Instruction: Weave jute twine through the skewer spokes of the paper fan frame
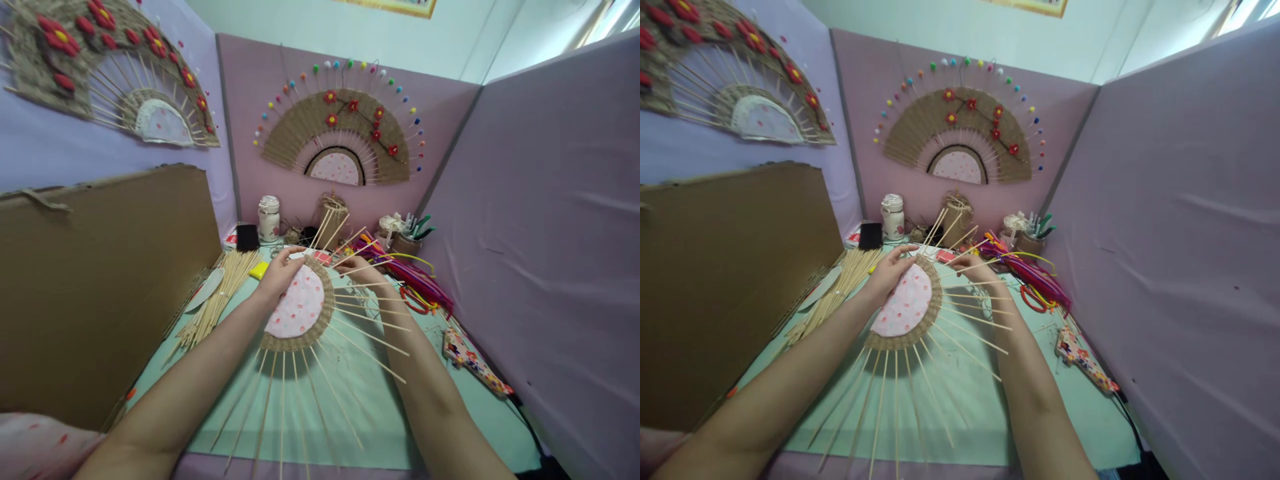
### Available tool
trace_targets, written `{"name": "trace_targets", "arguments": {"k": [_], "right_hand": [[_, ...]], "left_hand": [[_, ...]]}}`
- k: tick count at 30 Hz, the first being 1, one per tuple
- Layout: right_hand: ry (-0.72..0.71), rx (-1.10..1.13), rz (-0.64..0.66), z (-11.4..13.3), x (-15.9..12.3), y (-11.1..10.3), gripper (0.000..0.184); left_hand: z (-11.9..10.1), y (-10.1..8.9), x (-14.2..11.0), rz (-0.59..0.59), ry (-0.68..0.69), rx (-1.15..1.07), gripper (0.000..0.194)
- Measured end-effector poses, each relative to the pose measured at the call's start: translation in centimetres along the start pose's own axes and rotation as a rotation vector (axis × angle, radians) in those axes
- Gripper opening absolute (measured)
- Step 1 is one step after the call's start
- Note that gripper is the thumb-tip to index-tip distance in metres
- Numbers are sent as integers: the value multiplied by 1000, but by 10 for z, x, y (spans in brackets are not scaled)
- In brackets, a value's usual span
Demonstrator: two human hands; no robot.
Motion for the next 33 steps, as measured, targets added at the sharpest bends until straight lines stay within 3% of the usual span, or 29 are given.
{"name": "trace_targets", "arguments": {"k": [4,12,18,33], "right_hand": [[54,-153,38,-8,8,-8,8],[89,-208,-4,-16,6,-15,26],[50,-140,-136,-23,12,-28,36],[49,-32,-74,-36,20,-52,31]], "left_hand": [[12,-8,8,-110,-10,-27,35],[31,-15,15,-217,20,-39,29],[31,-9,11,-202,8,-8,28],[33,7,2,-20,-45,-9,22]]}}
Point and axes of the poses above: each hand's wrist, its own x-axis towards the middle knuckle, its own y-axis out of the palm, z = x × y, the point moved 2 cm from there along x, towards the middle knuckle, and after that the axes turned 3 degrees about y, right-handed, at the moved point
